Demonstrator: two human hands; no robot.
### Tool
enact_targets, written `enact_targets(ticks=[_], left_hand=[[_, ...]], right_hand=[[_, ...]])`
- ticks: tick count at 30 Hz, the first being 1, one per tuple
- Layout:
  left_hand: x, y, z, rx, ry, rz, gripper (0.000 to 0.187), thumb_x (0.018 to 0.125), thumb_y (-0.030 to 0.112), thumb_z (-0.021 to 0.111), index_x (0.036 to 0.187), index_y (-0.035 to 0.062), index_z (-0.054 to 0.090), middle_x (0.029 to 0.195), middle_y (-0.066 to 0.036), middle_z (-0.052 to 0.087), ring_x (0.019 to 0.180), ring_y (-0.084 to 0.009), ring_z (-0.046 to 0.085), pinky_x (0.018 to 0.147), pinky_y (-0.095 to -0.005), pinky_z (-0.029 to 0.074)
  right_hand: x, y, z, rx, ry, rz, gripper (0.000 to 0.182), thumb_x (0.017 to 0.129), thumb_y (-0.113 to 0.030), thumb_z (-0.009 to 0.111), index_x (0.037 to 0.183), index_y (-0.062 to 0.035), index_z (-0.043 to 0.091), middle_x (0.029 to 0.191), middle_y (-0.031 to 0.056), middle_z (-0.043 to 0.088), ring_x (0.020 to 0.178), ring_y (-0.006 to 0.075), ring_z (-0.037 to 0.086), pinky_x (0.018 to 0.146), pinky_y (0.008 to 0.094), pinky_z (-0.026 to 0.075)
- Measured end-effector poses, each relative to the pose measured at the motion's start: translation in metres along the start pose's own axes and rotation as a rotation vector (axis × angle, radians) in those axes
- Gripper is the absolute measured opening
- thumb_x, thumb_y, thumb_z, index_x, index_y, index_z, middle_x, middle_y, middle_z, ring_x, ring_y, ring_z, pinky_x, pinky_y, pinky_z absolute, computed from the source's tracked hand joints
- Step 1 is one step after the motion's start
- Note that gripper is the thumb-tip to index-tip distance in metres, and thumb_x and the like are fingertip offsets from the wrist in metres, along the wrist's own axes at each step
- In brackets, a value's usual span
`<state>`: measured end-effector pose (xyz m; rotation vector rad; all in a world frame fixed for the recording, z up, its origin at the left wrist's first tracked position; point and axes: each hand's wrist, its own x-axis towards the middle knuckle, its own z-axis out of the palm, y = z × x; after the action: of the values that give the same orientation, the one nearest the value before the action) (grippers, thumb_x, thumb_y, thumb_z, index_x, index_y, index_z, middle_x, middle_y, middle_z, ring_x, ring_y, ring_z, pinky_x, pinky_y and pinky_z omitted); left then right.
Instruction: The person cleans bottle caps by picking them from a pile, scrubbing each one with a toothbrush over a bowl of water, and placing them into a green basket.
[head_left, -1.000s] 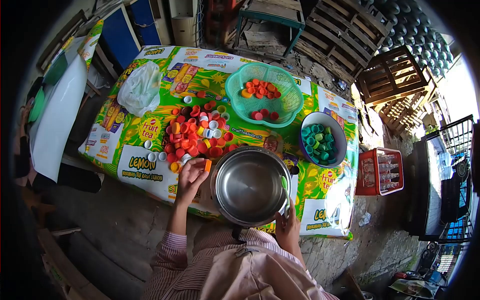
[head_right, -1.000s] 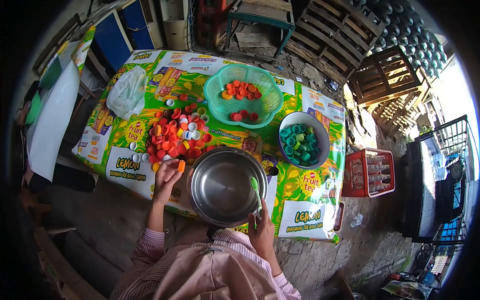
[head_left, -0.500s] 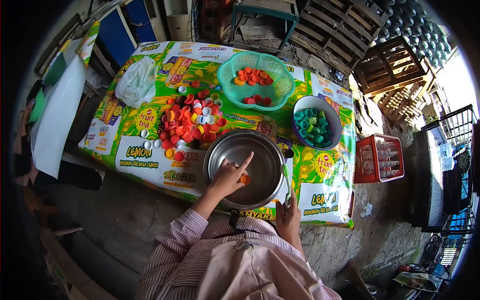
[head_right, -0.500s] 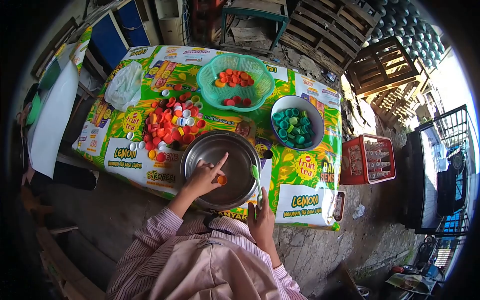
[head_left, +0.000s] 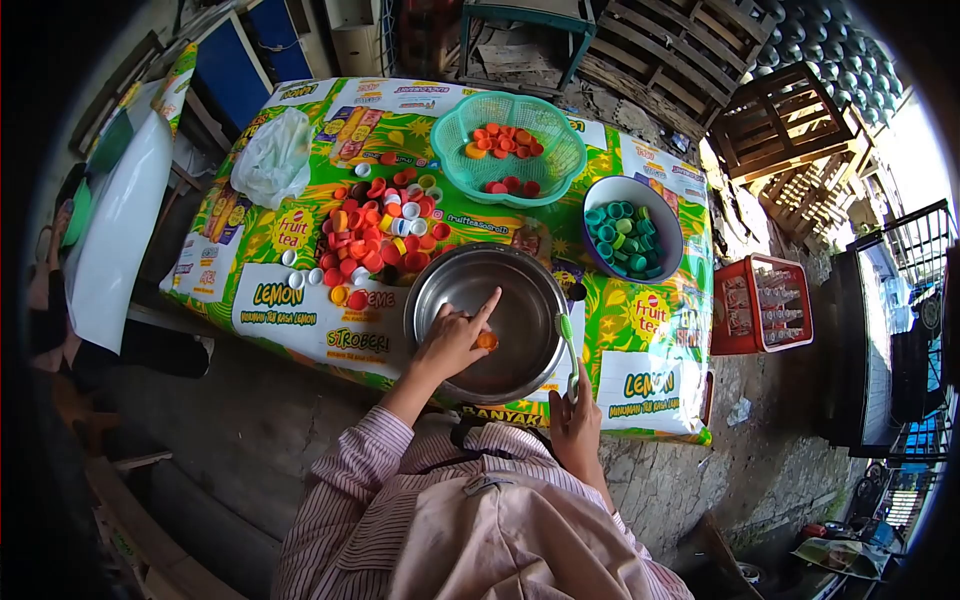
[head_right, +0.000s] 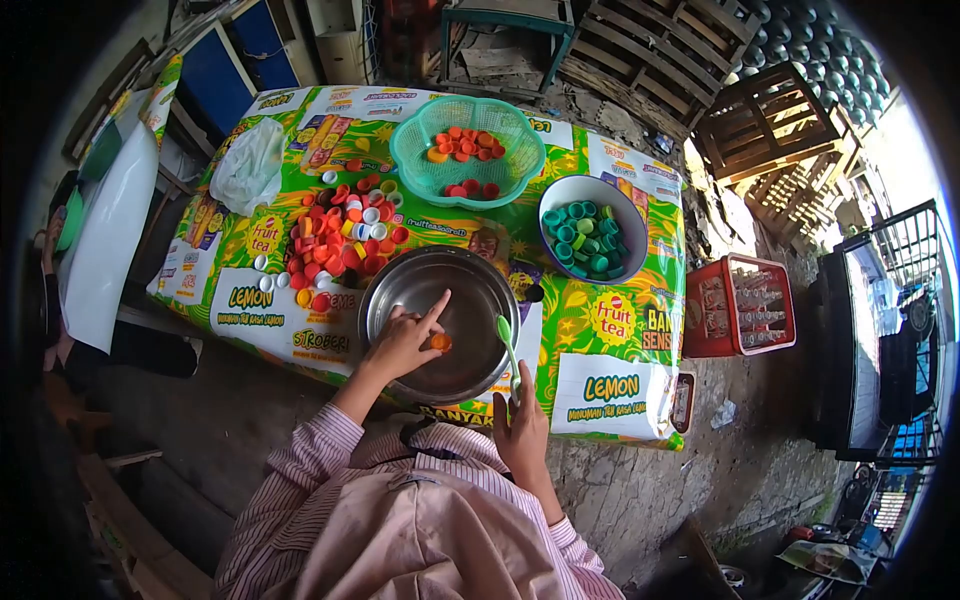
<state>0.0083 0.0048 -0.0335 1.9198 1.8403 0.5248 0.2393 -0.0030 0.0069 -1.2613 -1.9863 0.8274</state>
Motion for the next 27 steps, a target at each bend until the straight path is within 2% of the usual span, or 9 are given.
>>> enact_targets(ticks=[2, 4, 5, 6, 7, 9, 15, 24, 27], left_hand=[[-0.001, 0.001, -0.001, -0.051, 0.015, -0.032, 0.086, 0.07, 0.013, 0.072, 0.14, 0.0148, 0.023, 0.088, -0.003, 0.066, 0.083, -0.0252, 0.061, 0.092, -0.0408, 0.033], [-0.001, -0.004, 0.003, -0.151, 0.078, 0.029, 0.045, 0.077, 0.013, 0.067, 0.118, 0.0075, 0.049, 0.087, -0.007, 0.066, 0.081, -0.0224, 0.063, 0.086, -0.0345, 0.039], [0.0, -0.005, 0.005, -0.15, 0.079, 0.033, 0.045, 0.077, 0.013, 0.067, 0.118, 0.0075, 0.049, 0.087, -0.007, 0.066, 0.081, -0.0224, 0.063, 0.086, -0.0345, 0.039], [0.0, -0.006, 0.006, -0.426, 0.081, -0.083, 0.03, 0.082, 0.015, 0.063, 0.107, 0.005, 0.053, 0.087, -0.007, 0.066, 0.079, -0.017, 0.062, 0.082, -0.0297, 0.042], [0.001, -0.007, 0.008, -0.701, 0.082, -0.199, 0.019, 0.086, 0.018, 0.059, 0.097, 0.0024, 0.057, 0.086, -0.006, 0.065, 0.078, -0.0115, 0.062, 0.078, -0.0249, 0.044], [0.002, -0.011, 0.013, -0.874, 0.105, -0.221, 0.02, 0.091, 0.02, 0.054, 0.099, 0.0012, 0.057, 0.085, -0.006, 0.065, 0.085, -0.0085, 0.061, 0.072, -0.0193, 0.045], [-0.004, -0.01, 0.014, -1.708, 0.009, -0.499, 0.021, 0.094, 0.019, 0.046, 0.106, 0.0051, 0.056, 0.11, -0.011, 0.06, 0.096, -0.0155, 0.061, 0.078, -0.026, 0.048], [-0.004, -0.005, 0.006, -1.989, 0.009, -0.481, 0.026, 0.093, 0.024, 0.049, 0.111, 0.007, 0.056, 0.11, -0.008, 0.061, 0.105, -0.0178, 0.057, 0.084, -0.0298, 0.047], [-0.007, -0.002, 0.005, -1.956, 0.038, -0.59, 0.026, 0.092, 0.024, 0.05, 0.111, 0.0069, 0.055, 0.112, -0.008, 0.06, 0.104, -0.0174, 0.057, 0.086, -0.0318, 0.047]], right_hand=[[0.001, -0.001, 0.001, -0.007, -0.007, -0.002, 0.055, 0.081, -0.002, 0.057, 0.132, -0.002, 0.035, 0.053, 0.0066, 0.039, 0.044, 0.0148, 0.038, 0.043, 0.0294, 0.031], [0.003, -0.004, 0.0, -0.015, -0.014, -0.004, 0.055, 0.082, -0.002, 0.057, 0.132, -0.0025, 0.035, 0.053, 0.0072, 0.039, 0.044, 0.0147, 0.038, 0.044, 0.0291, 0.032], [0.004, -0.005, -0.002, -0.041, -0.098, 0.049, 0.054, 0.083, -0.005, 0.056, 0.132, -0.0039, 0.034, 0.068, 0.0148, 0.05, 0.056, 0.0256, 0.049, 0.051, 0.035, 0.039], [0.006, -0.006, -0.004, -0.068, -0.181, 0.101, 0.053, 0.084, -0.008, 0.056, 0.133, -0.0052, 0.034, 0.082, 0.0225, 0.06, 0.068, 0.0365, 0.061, 0.058, 0.0408, 0.046], [0.007, -0.005, -0.004, -0.069, -0.176, 0.097, 0.053, 0.084, -0.008, 0.056, 0.133, -0.0052, 0.034, 0.082, 0.0225, 0.06, 0.068, 0.0365, 0.061, 0.058, 0.0408, 0.046], [0.01, -0.002, 0.0, -0.091, -0.209, -0.004, 0.05, 0.087, -0.008, 0.051, 0.134, -0.0054, 0.033, 0.086, 0.0236, 0.06, 0.07, 0.0378, 0.06, 0.058, 0.0428, 0.047], [0.019, -0.017, 0.011, -0.187, -0.286, -0.122, 0.059, 0.085, -0.005, 0.048, 0.138, -0.0235, 0.03, 0.076, 0.0165, 0.056, 0.058, 0.0354, 0.057, 0.05, 0.0456, 0.045], [0.026, -0.016, 0.015, -0.143, -0.282, -0.135, 0.061, 0.083, -0.005, 0.049, 0.138, -0.0259, 0.033, 0.07, 0.0137, 0.053, 0.053, 0.0341, 0.056, 0.048, 0.0452, 0.045], [0.032, -0.017, 0.014, -0.117, -0.255, -0.119, 0.06, 0.083, -0.005, 0.049, 0.137, -0.0254, 0.033, 0.069, 0.0148, 0.054, 0.054, 0.0351, 0.056, 0.049, 0.046, 0.044]])
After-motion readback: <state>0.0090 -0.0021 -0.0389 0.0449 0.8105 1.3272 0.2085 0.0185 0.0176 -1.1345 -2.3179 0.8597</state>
